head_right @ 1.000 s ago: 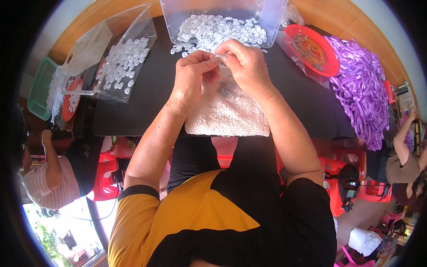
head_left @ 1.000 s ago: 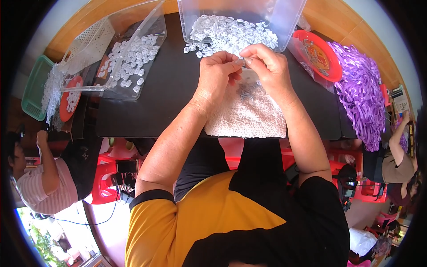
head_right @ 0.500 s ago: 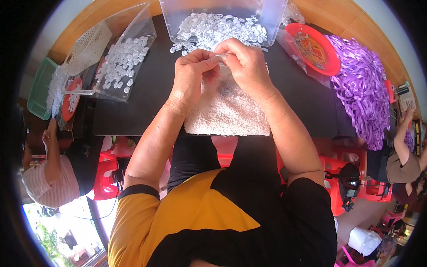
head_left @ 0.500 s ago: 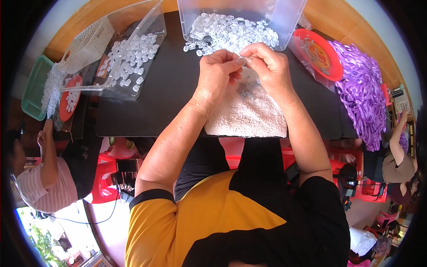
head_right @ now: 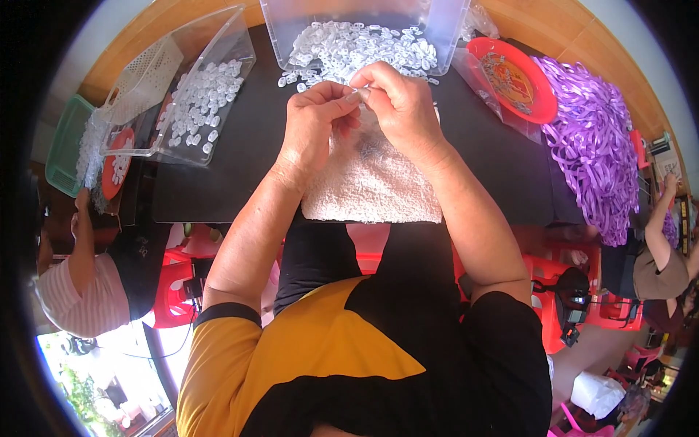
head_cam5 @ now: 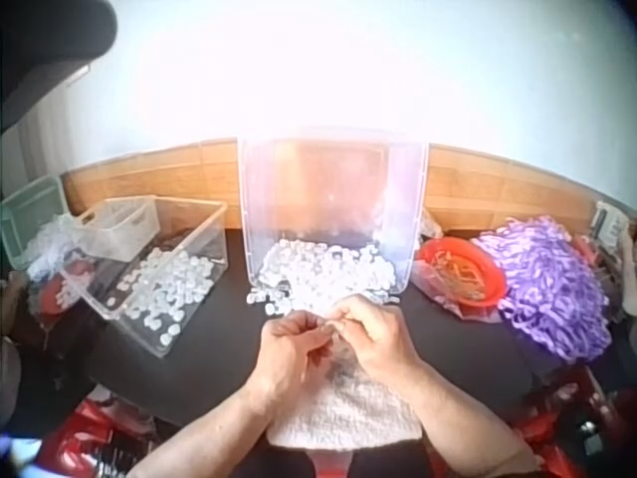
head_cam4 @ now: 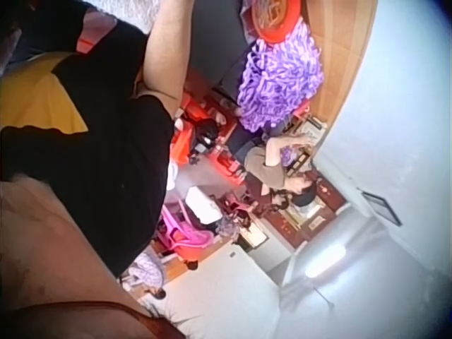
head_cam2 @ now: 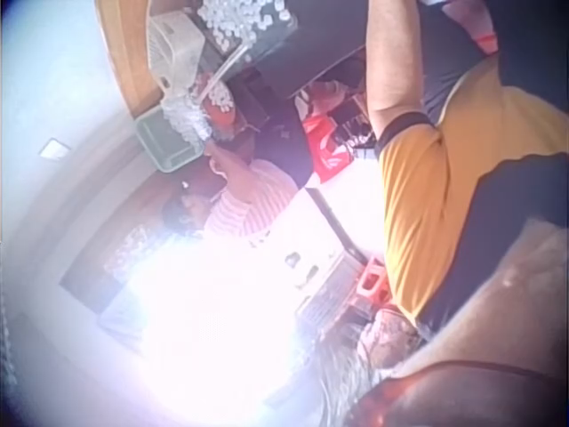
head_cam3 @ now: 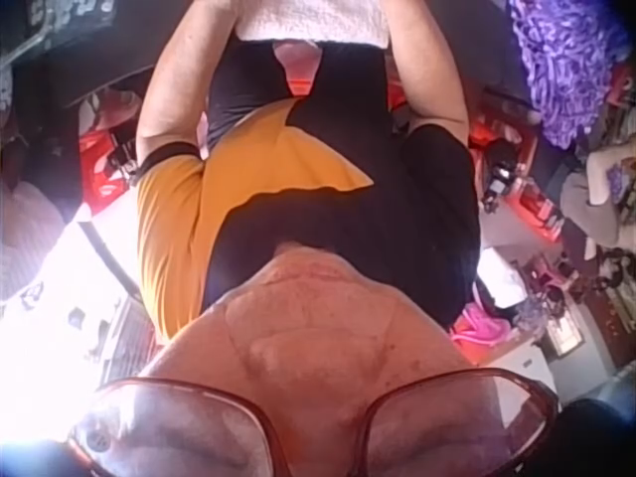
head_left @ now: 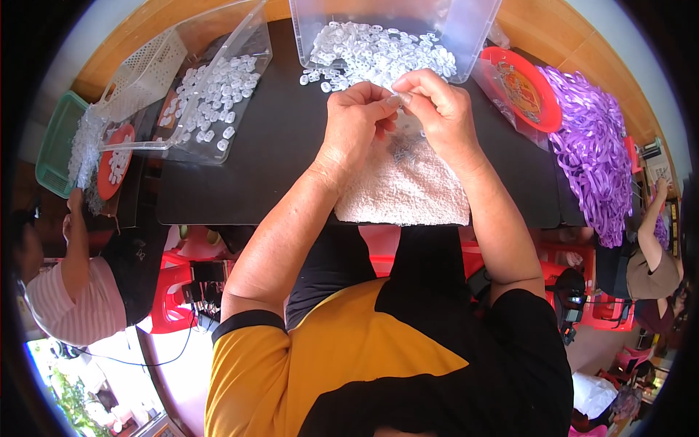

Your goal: The person is manually assembling small white plastic rings or components from a bin onto a small white towel on a table.

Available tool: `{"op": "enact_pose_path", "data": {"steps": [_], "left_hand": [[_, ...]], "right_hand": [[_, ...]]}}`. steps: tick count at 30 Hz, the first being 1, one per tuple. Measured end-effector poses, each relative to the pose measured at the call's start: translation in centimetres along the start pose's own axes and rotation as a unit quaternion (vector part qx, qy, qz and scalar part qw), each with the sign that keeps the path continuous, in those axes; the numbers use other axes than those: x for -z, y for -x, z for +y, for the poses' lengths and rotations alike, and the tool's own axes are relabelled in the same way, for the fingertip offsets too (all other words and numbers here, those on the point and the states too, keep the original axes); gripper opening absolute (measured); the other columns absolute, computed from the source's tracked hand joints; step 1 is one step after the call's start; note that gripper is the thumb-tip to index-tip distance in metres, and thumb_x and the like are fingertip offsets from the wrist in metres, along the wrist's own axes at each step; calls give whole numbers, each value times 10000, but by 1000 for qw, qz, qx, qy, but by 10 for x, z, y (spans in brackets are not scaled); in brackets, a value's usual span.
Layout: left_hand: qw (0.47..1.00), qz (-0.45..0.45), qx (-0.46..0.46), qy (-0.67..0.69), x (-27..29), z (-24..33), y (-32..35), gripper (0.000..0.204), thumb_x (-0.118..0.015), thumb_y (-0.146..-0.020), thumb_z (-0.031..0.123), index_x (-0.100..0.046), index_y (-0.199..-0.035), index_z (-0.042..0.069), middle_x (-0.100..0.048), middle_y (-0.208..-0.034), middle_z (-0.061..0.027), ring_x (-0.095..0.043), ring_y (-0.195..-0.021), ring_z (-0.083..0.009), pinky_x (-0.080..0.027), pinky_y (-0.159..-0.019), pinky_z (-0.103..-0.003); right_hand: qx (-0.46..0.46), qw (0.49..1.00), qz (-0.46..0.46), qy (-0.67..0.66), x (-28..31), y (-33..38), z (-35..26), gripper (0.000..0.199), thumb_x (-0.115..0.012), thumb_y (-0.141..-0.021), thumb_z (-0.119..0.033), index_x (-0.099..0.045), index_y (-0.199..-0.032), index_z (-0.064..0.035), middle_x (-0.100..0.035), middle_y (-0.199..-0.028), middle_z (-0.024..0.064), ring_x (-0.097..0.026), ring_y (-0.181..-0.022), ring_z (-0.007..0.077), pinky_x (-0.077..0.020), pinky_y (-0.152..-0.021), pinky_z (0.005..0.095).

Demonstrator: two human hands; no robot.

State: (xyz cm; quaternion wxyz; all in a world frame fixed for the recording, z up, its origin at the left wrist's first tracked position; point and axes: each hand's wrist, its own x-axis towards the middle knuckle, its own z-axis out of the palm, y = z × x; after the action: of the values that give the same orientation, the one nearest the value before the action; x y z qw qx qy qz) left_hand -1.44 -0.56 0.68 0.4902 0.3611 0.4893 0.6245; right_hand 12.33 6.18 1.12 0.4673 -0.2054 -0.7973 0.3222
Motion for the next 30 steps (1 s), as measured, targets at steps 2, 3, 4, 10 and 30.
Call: {"op": "enact_pose_path", "data": {"steps": [2,3,4,10,30], "left_hand": [[1000,-1,-3,1,0,0,0,76,-635,-869,51,-648,-872,-24,-630,-726,-56,-572,-625,-111,-428,-571,-236],[1000,-2,-3,0,0,0,0,77,-634,-869,52,-648,-873,-24,-630,-725,-56,-572,-625,-111,-428,-570,-236],[1000,-2,-4,-2,-1,0,0,79,-633,-869,53,-647,-873,-24,-629,-725,-55,-572,-624,-111,-427,-570,-235],[1000,2,-4,14,-1,-1,0,64,-639,-855,48,-637,-838,-14,-611,-699,-36,-549,-589,-90,-429,-526,-231],[1000,1,2,8,0,0,0,83,-639,-866,53,-641,-881,-28,-626,-720,-61,-559,-604,-112,-430,-568,-240]], "right_hand": [[1,1000,-2,3,0,0,0,134,-591,-836,50,-619,-939,-30,-653,-731,64,-628,-658,122,-491,-600,259],[-2,1000,-2,2,0,0,0,136,-589,-836,51,-619,-941,-30,-651,-729,64,-627,-654,122,-491,-600,259],[-4,1000,0,1,0,0,-1,138,-586,-837,53,-618,-943,-30,-649,-726,64,-626,-651,123,-492,-600,259],[0,1000,3,-3,-1,0,0,140,-584,-838,51,-615,-948,-30,-646,-720,66,-631,-645,133,-493,-597,262],[-17,1000,-7,1,-1,0,1,144,-587,-849,34,-610,-970,-39,-676,-798,72,-659,-690,155,-514,-626,274]]}}
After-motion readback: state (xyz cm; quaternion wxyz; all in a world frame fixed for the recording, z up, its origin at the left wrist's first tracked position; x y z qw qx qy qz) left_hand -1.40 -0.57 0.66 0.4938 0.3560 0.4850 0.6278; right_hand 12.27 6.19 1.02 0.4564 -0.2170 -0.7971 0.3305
